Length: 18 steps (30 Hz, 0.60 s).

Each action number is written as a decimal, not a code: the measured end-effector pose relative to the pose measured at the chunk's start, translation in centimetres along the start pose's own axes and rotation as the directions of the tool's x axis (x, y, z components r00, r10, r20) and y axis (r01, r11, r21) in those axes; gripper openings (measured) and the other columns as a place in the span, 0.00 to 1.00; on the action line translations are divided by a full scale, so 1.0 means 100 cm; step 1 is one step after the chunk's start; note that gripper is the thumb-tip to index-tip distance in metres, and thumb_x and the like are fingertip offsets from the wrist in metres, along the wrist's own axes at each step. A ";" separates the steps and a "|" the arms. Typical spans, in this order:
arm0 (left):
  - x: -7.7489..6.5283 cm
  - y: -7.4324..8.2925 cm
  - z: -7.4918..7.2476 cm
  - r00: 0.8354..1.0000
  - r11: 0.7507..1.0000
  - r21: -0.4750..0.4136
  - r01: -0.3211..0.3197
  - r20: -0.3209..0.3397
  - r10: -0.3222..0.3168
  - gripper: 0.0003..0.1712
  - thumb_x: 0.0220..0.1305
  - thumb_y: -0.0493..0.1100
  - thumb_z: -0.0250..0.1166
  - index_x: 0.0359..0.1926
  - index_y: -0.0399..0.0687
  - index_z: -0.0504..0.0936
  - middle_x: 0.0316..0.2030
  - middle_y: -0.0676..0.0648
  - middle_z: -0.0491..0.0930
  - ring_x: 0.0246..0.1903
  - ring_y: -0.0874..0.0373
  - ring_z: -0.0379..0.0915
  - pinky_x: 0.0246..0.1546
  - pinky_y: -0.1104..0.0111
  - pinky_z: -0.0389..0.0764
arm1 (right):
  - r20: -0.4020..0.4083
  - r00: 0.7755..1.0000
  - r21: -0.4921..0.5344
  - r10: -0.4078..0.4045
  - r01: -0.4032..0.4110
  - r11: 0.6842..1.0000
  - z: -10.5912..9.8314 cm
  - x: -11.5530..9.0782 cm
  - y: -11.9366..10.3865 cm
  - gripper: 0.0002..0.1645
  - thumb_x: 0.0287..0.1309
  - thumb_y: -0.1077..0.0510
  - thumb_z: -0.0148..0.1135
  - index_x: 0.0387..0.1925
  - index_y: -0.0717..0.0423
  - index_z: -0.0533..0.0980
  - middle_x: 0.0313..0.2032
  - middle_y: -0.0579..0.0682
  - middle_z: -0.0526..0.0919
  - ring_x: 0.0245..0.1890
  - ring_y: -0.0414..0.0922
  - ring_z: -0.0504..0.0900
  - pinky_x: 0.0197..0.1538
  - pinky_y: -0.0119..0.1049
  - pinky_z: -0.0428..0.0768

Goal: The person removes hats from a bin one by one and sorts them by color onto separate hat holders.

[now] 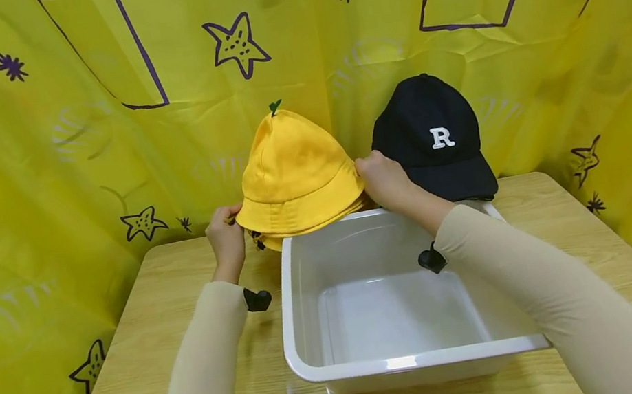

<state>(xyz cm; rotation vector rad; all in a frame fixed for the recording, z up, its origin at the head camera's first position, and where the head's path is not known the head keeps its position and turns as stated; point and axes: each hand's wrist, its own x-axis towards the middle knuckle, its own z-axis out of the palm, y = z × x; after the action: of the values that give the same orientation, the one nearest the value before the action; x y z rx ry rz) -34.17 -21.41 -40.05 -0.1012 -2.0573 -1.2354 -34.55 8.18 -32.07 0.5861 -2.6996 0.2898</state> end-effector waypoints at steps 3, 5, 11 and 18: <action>-0.005 -0.007 0.006 0.999 1.000 0.019 0.011 0.034 -0.011 0.08 0.62 0.30 0.61 0.40 0.32 0.84 0.37 0.36 0.80 0.40 0.45 0.78 0.42 0.57 0.80 | 0.072 0.997 -0.036 -0.012 0.015 0.999 0.003 -0.001 0.000 0.11 0.63 0.70 0.48 0.28 0.65 0.76 0.24 0.58 0.75 0.28 0.53 0.76 0.29 0.46 0.78; -0.010 -0.009 0.009 0.999 1.000 0.020 0.019 0.043 -0.020 0.07 0.62 0.30 0.60 0.39 0.31 0.83 0.37 0.36 0.80 0.40 0.44 0.78 0.42 0.56 0.80 | 0.117 0.993 -0.045 -0.013 0.018 0.999 0.004 -0.001 -0.001 0.11 0.63 0.70 0.49 0.27 0.64 0.76 0.24 0.58 0.76 0.28 0.53 0.77 0.30 0.46 0.78; -0.021 -0.013 0.016 0.997 0.998 0.006 0.064 0.051 -0.065 0.06 0.61 0.28 0.60 0.37 0.30 0.83 0.35 0.35 0.80 0.40 0.43 0.78 0.43 0.55 0.80 | 0.194 0.981 -0.049 -0.006 0.016 0.999 0.005 -0.001 -0.003 0.11 0.62 0.70 0.49 0.27 0.62 0.77 0.26 0.56 0.78 0.27 0.51 0.77 0.31 0.43 0.77; -0.019 -0.008 0.016 0.995 0.996 0.004 0.090 0.051 -0.090 0.09 0.61 0.27 0.58 0.41 0.30 0.83 0.38 0.35 0.80 0.42 0.42 0.78 0.45 0.55 0.80 | 0.208 0.977 -0.091 -0.039 0.059 0.994 0.002 0.004 -0.002 0.10 0.61 0.70 0.51 0.27 0.62 0.77 0.25 0.56 0.78 0.25 0.50 0.77 0.29 0.40 0.76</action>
<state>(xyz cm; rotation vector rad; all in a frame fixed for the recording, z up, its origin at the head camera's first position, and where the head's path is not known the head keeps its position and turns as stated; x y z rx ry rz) -33.96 -20.03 -42.22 -0.0402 -2.1273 -1.2979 -34.87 7.80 -32.09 0.6874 -2.8726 0.0882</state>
